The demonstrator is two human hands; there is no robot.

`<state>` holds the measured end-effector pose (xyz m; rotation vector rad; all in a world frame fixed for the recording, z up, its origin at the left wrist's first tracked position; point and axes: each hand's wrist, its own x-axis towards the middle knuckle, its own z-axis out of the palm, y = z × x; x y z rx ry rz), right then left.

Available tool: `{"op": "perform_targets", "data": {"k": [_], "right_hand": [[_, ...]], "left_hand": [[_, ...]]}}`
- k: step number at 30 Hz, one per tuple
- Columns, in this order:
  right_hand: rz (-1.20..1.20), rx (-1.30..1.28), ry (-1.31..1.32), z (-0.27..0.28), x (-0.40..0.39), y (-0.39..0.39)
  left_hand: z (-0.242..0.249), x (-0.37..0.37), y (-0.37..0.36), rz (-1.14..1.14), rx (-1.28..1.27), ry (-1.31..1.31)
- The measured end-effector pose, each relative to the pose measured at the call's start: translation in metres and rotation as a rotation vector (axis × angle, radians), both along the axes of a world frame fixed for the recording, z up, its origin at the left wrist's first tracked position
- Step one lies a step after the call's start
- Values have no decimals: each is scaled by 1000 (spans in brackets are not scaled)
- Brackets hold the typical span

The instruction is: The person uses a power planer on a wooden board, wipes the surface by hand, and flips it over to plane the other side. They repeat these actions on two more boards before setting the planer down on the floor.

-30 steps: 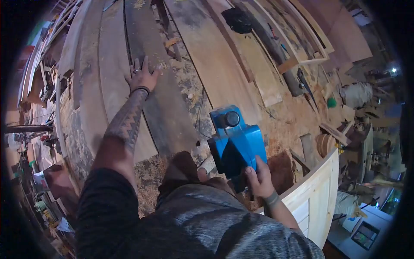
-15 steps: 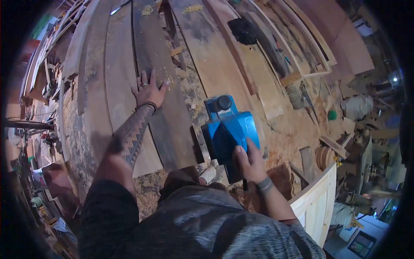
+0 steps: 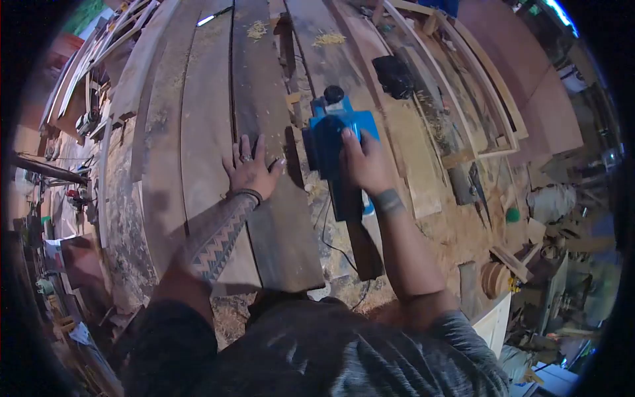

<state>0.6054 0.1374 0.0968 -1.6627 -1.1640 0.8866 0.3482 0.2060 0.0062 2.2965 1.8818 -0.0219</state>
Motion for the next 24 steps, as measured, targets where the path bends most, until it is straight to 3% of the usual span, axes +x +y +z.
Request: {"op": "perform_targets", "data": {"k": [3,12,15,17,21,24], "right_hand": [[-29,52,36,-27,8,67],[39,116,-113,-29,30,254],[-24,150,-198,-44,37,320],[-52,181,-216,-82,55,395],[92,168,-157,-36,41,344],[8,275,-245,-61,48,295]], "left_hand": [[3,-1,0,2,-7,-20],[3,0,2,-8,-32,6],[-7,-3,7,-22,16,-4],[-22,-9,7,-40,79,-43],[-12,-10,2,-27,51,-46],[-2,-4,-2,-12,48,-46]]}}
